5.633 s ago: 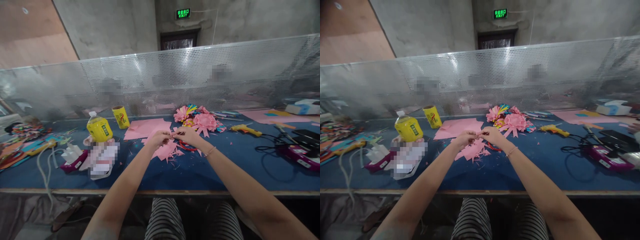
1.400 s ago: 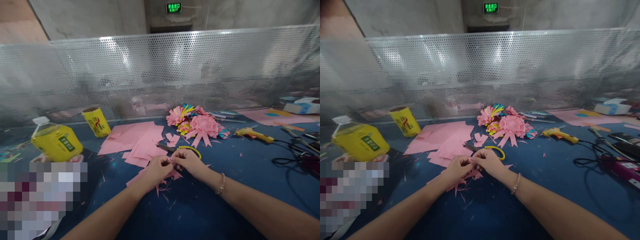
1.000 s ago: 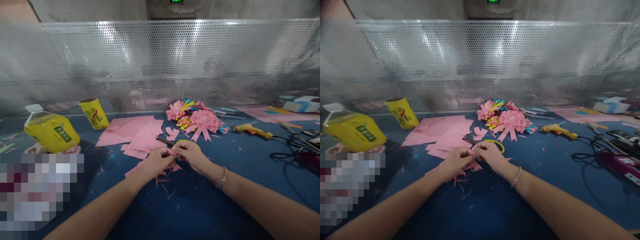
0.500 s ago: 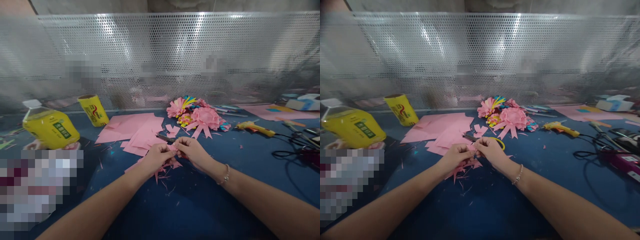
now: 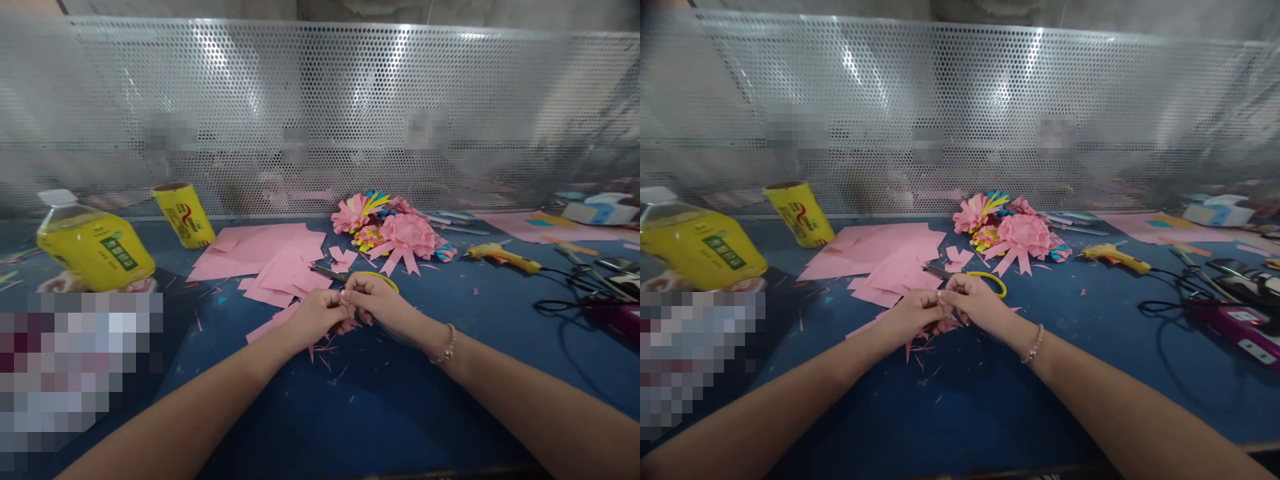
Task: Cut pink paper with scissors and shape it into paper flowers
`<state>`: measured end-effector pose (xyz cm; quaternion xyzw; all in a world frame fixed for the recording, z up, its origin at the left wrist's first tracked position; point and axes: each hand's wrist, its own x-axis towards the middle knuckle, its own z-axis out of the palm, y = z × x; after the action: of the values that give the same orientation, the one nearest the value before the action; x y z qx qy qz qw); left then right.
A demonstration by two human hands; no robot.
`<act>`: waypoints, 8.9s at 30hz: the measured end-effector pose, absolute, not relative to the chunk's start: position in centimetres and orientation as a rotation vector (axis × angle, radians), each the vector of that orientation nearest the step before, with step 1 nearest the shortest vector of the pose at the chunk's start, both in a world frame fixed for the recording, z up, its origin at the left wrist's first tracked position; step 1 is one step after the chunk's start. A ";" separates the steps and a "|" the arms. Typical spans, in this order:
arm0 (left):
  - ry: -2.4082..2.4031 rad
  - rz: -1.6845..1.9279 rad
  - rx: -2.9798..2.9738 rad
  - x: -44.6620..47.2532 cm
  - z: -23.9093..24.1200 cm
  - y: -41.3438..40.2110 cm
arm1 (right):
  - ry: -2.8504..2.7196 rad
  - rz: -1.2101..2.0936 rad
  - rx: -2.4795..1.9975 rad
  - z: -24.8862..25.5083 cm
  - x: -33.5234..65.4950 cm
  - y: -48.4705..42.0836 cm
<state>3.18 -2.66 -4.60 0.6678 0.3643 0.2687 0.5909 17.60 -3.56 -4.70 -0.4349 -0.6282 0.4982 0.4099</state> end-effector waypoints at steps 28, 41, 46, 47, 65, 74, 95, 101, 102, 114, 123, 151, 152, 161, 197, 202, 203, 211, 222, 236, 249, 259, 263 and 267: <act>0.743 0.794 1.023 3.3 -3.9 -2.6 | -1.408 1.217 -0.991 -4.3 17.4 -3.8; 0.638 0.855 0.870 3.3 -4.0 -2.8 | -1.385 1.221 -0.966 -4.0 17.4 -4.0; 0.605 0.834 0.808 2.9 -3.6 -2.9 | -1.472 1.158 -0.970 -3.8 17.5 -4.1; 0.606 0.808 0.801 2.9 -3.5 -2.9 | -1.494 1.140 -0.980 -3.8 17.6 -4.1; 0.637 0.886 1.016 3.3 -3.8 -2.6 | -1.342 1.136 -0.975 -3.8 17.3 -4.0; 0.641 1.103 0.995 3.4 -4.1 -2.4 | -1.256 1.187 -0.932 -3.9 17.3 -4.0; 0.711 1.034 1.173 3.4 -4.6 -2.4 | -1.310 1.069 -1.018 -4.2 17.5 -3.7; 0.744 1.023 1.173 3.4 -4.5 -2.5 | -1.256 1.156 -0.948 -3.9 17.6 -3.9; 0.751 1.020 1.174 3.4 -4.4 -2.5 | -1.249 1.167 -0.934 -3.9 17.6 -3.9; 0.741 1.034 1.132 3.2 -4.1 -2.5 | -1.300 1.177 -0.867 -3.7 17.6 -4.2; 0.738 1.012 1.056 3.2 -3.5 -2.9 | -1.283 1.187 -0.870 -3.6 17.4 -4.4; 0.783 1.041 1.306 3.1 -4.4 -2.4 | -1.361 1.146 -0.960 -3.7 17.3 -4.2; 0.776 1.038 1.306 3.1 -4.5 -2.4 | -1.377 1.138 -0.961 -3.6 17.3 -4.2; 0.743 1.006 1.096 3.2 -3.8 -2.8 | -1.438 1.108 -0.947 -3.7 17.2 -4.4; 0.731 1.077 1.200 3.1 -4.1 -2.6 | -1.377 1.168 -0.988 -3.8 17.0 -4.4; 0.701 1.113 1.296 3.0 -4.2 -2.5 | -1.227 1.321 -0.958 -3.6 16.8 -4.7; 0.703 1.113 1.317 3.0 -4.3 -2.4 | -1.214 1.336 -0.952 -3.6 16.8 -4.7; 0.730 1.076 1.371 3.0 -4.4 -2.2 | -1.288 1.254 -0.963 -3.7 16.8 -4.5; 0.753 1.064 1.300 3.2 -4.2 -2.5 | -1.320 1.245 -0.933 -3.8 16.9 -4.6; 0.737 1.074 1.200 3.4 -4.1 -2.9 | -1.292 1.257 -0.871 -3.7 17.0 -4.8; 0.672 1.025 0.935 3.4 -3.6 -3.3 | -1.545 0.850 -1.004 -3.2 17.1 -5.2; 0.659 1.013 0.862 3.5 -3.2 -3.6 | -1.711 0.478 -1.055 -3.2 17.2 -5.4; 0.652 1.017 0.844 3.5 -3.1 -3.7 | -1.746 0.336 -1.066 -3.3 17.3 -5.5; 0.662 1.016 0.853 3.5 -3.0 -3.8 | -1.738 0.370 -1.069 -3.4 17.3 -5.6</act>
<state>3.54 -3.75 -2.99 0.3887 0.3017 0.4627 0.7375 17.33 -5.59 -3.44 -0.4437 -0.7216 0.1537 0.5088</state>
